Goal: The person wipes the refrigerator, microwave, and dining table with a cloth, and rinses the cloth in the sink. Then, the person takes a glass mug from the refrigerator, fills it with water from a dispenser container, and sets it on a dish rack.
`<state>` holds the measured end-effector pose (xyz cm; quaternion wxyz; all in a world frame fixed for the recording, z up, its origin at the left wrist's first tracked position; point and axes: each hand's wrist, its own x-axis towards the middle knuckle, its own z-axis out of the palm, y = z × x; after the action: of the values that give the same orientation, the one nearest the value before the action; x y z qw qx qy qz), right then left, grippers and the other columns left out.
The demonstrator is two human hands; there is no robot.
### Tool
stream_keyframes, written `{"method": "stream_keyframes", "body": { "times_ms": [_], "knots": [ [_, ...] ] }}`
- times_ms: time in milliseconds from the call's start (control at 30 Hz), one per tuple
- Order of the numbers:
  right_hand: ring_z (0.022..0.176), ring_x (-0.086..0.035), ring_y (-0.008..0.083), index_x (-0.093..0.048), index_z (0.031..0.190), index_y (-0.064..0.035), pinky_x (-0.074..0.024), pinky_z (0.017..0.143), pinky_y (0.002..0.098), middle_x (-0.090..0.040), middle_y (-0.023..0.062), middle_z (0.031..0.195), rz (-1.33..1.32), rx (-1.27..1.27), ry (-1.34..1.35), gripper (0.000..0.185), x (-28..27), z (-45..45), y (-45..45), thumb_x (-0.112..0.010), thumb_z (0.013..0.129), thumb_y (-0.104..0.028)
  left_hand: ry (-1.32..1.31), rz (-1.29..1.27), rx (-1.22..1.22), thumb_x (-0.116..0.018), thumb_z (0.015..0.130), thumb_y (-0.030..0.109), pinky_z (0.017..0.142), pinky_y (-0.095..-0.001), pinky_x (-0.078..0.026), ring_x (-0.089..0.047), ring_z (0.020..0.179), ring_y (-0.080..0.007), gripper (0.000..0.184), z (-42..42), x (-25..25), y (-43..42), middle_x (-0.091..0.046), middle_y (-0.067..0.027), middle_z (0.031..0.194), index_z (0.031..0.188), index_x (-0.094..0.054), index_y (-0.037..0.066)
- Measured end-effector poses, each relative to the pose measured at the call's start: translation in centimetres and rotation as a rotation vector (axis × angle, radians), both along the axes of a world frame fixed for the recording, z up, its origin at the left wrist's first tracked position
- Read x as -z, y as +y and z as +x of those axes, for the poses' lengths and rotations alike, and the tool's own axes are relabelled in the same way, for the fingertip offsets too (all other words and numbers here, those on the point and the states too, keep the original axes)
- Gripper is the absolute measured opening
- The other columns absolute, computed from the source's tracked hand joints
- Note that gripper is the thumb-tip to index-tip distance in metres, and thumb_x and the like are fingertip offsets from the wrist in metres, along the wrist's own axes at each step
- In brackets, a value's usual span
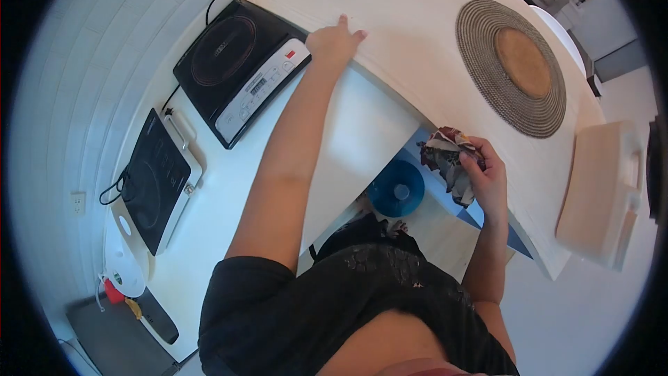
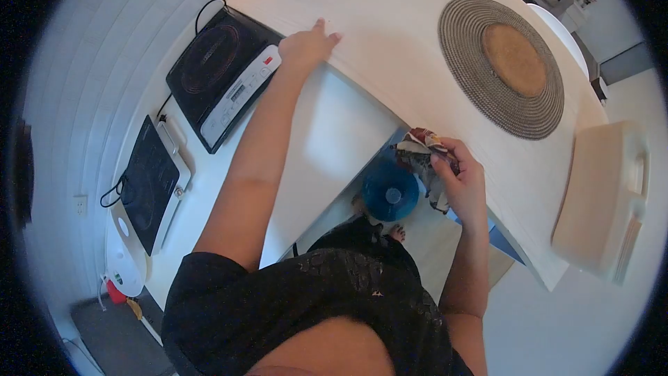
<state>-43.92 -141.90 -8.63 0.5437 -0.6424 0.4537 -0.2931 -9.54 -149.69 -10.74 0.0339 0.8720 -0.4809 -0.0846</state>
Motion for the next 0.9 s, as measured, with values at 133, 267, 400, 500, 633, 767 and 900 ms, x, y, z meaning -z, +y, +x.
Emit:
{"method": "stream_keyframes", "body": {
  "times_ms": [133, 267, 400, 500, 633, 767, 900],
  "knots": [
    [0.077, -0.052, 0.0057, -0.057, 0.107, 0.0011, -0.0432, 0.07, 0.0207, -0.063, 0.0018, 0.087, -0.027, -0.014, 0.038, 0.023, -0.1, 0.0, -0.9, -0.058, 0.085, -0.005, -0.166, -0.297, 0.136, -0.032, 0.091, 0.058, 0.086, -0.0434, -0.044, -0.055, 0.11, -0.0295, 0.066, -1.3, -3.9, -1.1, -0.056, -0.0156, 0.123, 0.14, -0.034, 0.013],
    [0.077, -0.052, 0.0056, -0.057, 0.107, 0.0006, -0.0427, 0.07, 0.0203, -0.063, 0.0021, 0.088, 0.012, 0.007, 0.035, 0.023, 0.0, 0.6, -1.8, -0.059, 0.085, -0.005, -0.473, -0.67, 0.491, -0.026, 0.091, 0.06, 0.104, -0.0435, -0.031, -0.035, 0.131, -0.0293, 0.073, 0.2, 4.4, -6.8, -0.035, -0.0183, 0.141, 0.14, -0.03, 0.006],
    [0.076, -0.051, 0.0051, -0.057, 0.106, 0.0005, -0.0418, 0.069, 0.0195, -0.062, 0.0011, 0.086, 0.029, 0.013, 0.041, 0.022, 0.2, 0.6, -1.5, -0.059, 0.085, -0.005, 0.13, -0.293, 0.452, -0.023, 0.091, 0.061, 0.112, -0.0411, -0.013, -0.013, 0.139, -0.0269, 0.079, 0.2, 5.6, -7.5, -0.015, -0.0183, 0.149, 0.143, -0.019, 0.001],
    [0.075, -0.051, 0.005, -0.057, 0.106, 0.0005, -0.0414, 0.068, 0.0192, -0.061, 0.0002, 0.084, -0.006, 0.014, -0.002, 0.021, -0.1, 0.7, -2.2, -0.059, 0.085, -0.005, 0.574, -0.522, 0.422, -0.021, 0.09, 0.064, 0.112, -0.0394, -0.009, -0.009, 0.14, -0.0237, 0.082, 1.2, 3.3, -7.0, -0.012, -0.0161, 0.151, 0.143, -0.016, 0.002],
    [0.076, -0.051, 0.0047, -0.057, 0.106, 0.0003, -0.0407, 0.068, 0.0183, -0.06, -0.0005, 0.086, 0.013, 0.062, -0.108, 0.021, -0.5, 0.3, -3.1, -0.058, 0.086, -0.006, 1.911, -1.293, 0.073, -0.017, 0.087, 0.07, 0.112, -0.0376, -0.006, -0.007, 0.14, -0.0218, 0.087, 1.4, -0.4, -2.8, -0.018, -0.0134, 0.149, 0.142, -0.019, 0.003],
    [0.076, -0.05, 0.0041, -0.056, 0.107, 0.0003, -0.0405, 0.068, 0.0178, -0.059, -0.0006, 0.087, -0.023, 0.017, -0.087, 0.021, -1.7, 1.3, -4.4, -0.057, 0.087, -0.006, 1.97, -1.311, 0.009, -0.015, 0.085, 0.072, 0.112, -0.0388, -0.008, -0.011, 0.139, -0.0247, 0.09, 4.5, -1.9, 0.3, -0.019, -0.0135, 0.149, 0.143, -0.017, 0.003],
    [0.076, -0.05, 0.0048, -0.056, 0.108, 0.0005, -0.0413, 0.068, 0.0185, -0.059, -0.0003, 0.086, -0.05, -0.017, -0.15, 0.022, -2.2, 4.3, -5.3, -0.057, 0.087, -0.006, 1.961, -1.399, 0.021, -0.021, 0.091, 0.062, 0.112, -0.0372, -0.007, -0.014, 0.139, -0.0222, 0.079, 6.9, -3.5, 0.9, -0.022, -0.0118, 0.148, 0.143, -0.017, 0.003]
  ]
}}
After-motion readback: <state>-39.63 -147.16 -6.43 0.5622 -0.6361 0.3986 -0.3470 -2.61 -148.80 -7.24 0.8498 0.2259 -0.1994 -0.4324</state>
